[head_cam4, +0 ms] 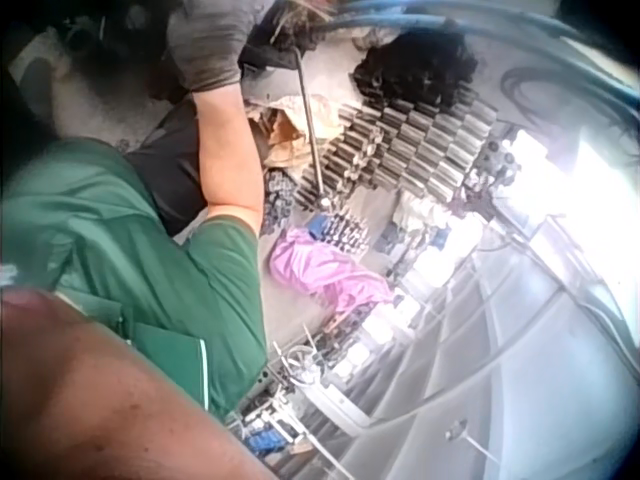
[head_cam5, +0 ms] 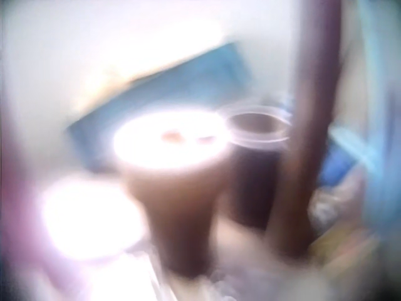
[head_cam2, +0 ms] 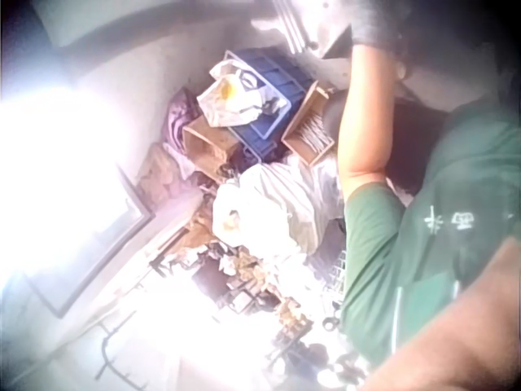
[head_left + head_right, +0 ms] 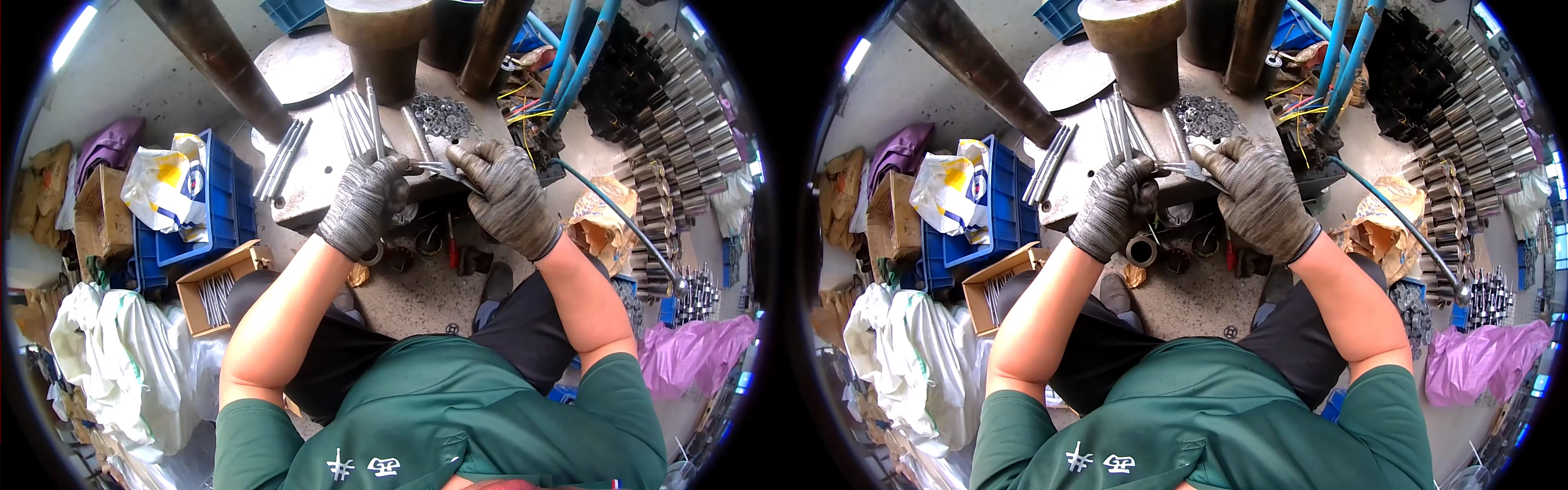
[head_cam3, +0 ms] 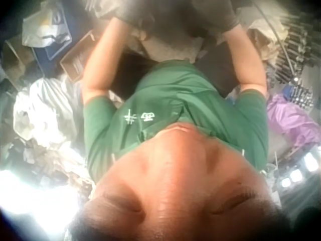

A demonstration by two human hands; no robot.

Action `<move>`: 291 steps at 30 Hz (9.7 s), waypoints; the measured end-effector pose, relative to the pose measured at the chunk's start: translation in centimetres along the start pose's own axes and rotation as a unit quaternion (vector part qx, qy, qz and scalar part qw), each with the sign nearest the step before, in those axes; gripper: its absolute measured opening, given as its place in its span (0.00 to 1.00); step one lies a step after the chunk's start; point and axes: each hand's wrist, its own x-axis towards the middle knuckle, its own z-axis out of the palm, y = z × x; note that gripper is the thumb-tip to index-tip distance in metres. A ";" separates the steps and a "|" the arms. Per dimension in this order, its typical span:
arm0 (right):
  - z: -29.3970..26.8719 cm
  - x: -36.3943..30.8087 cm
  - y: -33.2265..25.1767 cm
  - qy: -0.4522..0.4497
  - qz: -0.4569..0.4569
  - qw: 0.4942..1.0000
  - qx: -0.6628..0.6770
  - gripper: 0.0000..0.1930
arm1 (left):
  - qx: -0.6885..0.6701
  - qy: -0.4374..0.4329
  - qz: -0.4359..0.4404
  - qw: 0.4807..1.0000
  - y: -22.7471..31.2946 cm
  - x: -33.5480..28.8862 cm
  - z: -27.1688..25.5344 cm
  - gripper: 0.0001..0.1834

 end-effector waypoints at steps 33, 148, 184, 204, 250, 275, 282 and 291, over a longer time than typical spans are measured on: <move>-1.7 -0.9 3.0 0.016 0.219 0.958 0.184 0.21 | 0.209 -0.018 0.100 0.973 0.4 -2.0 1.2 0.18; 4.5 -3.4 6.5 0.025 0.197 0.960 0.197 0.08 | -0.122 -0.045 0.031 0.991 0.2 -2.1 -1.2 0.19; 0.2 -0.9 -0.6 -0.019 -0.013 1.000 0.013 0.29 | -0.072 0.033 0.018 0.997 -0.3 -1.2 0.2 0.08; -1.0 -1.4 1.5 -0.005 0.156 0.973 0.171 0.23 | 0.091 -0.052 0.089 0.991 0.3 -2.3 -0.5 0.24; -3.7 -2.1 1.9 -0.212 0.076 0.945 0.237 0.28 | 0.280 -0.140 0.018 0.949 0.6 -2.9 0.3 0.19; -2.9 -1.9 4.2 -0.117 0.300 0.846 0.425 0.33 | 0.695 0.208 0.242 0.644 4.6 -1.1 -8.9 0.29; -1.3 -1.7 8.0 -0.038 0.330 0.889 0.315 0.31 | 0.832 0.202 0.270 0.440 5.1 0.0 -8.7 0.11; 1.0 -1.5 11.3 -0.035 0.237 0.967 0.090 0.15 | 0.787 0.232 0.319 0.474 4.4 1.8 -9.1 0.13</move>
